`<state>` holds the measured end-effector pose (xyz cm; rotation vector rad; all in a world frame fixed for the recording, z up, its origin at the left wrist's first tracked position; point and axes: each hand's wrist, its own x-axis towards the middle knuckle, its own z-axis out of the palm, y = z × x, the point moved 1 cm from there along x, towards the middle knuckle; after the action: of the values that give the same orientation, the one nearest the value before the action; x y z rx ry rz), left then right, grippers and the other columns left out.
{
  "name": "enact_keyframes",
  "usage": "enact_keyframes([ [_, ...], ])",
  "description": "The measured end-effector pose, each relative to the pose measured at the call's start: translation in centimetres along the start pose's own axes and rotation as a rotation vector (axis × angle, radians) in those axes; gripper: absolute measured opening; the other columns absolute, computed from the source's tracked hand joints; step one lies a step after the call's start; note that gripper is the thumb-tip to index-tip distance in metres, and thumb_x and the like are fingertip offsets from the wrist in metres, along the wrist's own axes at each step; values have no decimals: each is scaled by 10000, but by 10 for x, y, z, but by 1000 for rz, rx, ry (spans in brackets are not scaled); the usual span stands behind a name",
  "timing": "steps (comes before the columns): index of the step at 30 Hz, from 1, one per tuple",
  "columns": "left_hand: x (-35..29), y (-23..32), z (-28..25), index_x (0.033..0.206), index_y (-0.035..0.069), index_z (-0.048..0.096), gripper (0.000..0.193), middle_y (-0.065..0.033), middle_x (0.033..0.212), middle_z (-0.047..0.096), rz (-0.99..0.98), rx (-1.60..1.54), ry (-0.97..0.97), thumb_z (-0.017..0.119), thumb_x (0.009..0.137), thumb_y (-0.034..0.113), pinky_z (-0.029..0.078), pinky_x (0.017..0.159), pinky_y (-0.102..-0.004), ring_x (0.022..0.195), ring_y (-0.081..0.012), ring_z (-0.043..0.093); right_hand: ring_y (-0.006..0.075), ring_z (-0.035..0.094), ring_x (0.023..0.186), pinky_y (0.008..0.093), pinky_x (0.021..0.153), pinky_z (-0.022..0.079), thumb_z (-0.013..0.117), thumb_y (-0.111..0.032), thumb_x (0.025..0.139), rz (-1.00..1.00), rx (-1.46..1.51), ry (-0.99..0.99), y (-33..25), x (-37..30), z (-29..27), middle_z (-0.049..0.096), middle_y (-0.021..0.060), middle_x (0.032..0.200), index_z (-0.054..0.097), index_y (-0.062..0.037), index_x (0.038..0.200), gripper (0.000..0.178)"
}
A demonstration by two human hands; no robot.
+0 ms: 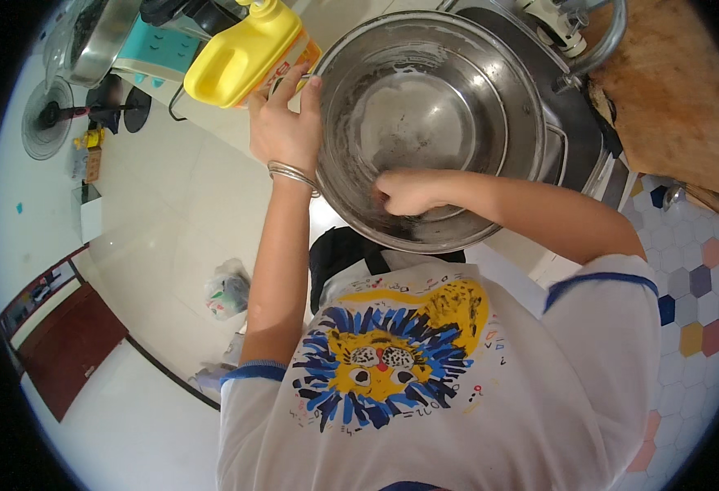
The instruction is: The person scrubs the inside of a stainless steel pot with a steel wool pad, creating soapy foam. They then rinse the pot under running water in the sink to remove the soap and residue.
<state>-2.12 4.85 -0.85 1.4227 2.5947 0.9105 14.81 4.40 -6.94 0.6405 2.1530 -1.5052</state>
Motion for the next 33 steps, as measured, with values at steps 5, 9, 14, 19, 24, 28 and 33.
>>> enact_keyframes([
  [5,3,8,-1,999,302,666,265,-116,985,564,-17,-3,-24,612,773,429,478,703,-370,898,-269,585,318,596,805,379,714,455,515,-78,746,175,358,357,-25,43,-27,622,205,879,598,10,945,233],
  [9,2,4,-1,997,299,666,261,-116,1001,576,-41,-2,-12,612,774,424,477,720,-371,911,-268,582,305,582,873,383,767,436,500,-53,742,31,109,81,-8,14,-7,620,175,907,593,14,914,206],
  [14,4,9,0,1003,294,665,266,-118,1008,572,-11,6,-2,612,776,423,479,718,-374,909,-281,582,272,583,823,364,723,439,478,-28,719,110,231,249,-9,26,-10,614,184,872,595,14,879,203],
  [19,5,6,1,1008,284,665,282,-118,1007,566,-36,24,-9,618,769,426,480,715,-381,906,-286,585,258,570,864,351,763,428,528,-98,755,69,275,260,-15,33,-25,610,175,897,583,7,955,232],
  [24,3,9,-1,1009,278,666,288,-121,998,561,-27,26,-14,621,766,426,480,712,-385,907,-287,585,304,567,930,375,790,424,557,-125,748,187,77,-15,13,15,-11,610,197,955,603,14,915,222],
  [28,10,13,3,1007,279,667,285,-119,981,558,13,11,-28,621,767,425,481,702,-381,902,-285,586,325,563,959,404,818,423,540,-112,751,308,267,451,15,75,-28,602,217,992,607,7,976,263],
  [33,3,7,0,1006,279,666,274,-114,975,558,-24,69,16,615,774,416,482,696,-379,890,-284,589,352,561,974,414,856,419,511,-106,766,236,-121,126,19,36,-3,598,219,1015,602,-8,1047,311],
])
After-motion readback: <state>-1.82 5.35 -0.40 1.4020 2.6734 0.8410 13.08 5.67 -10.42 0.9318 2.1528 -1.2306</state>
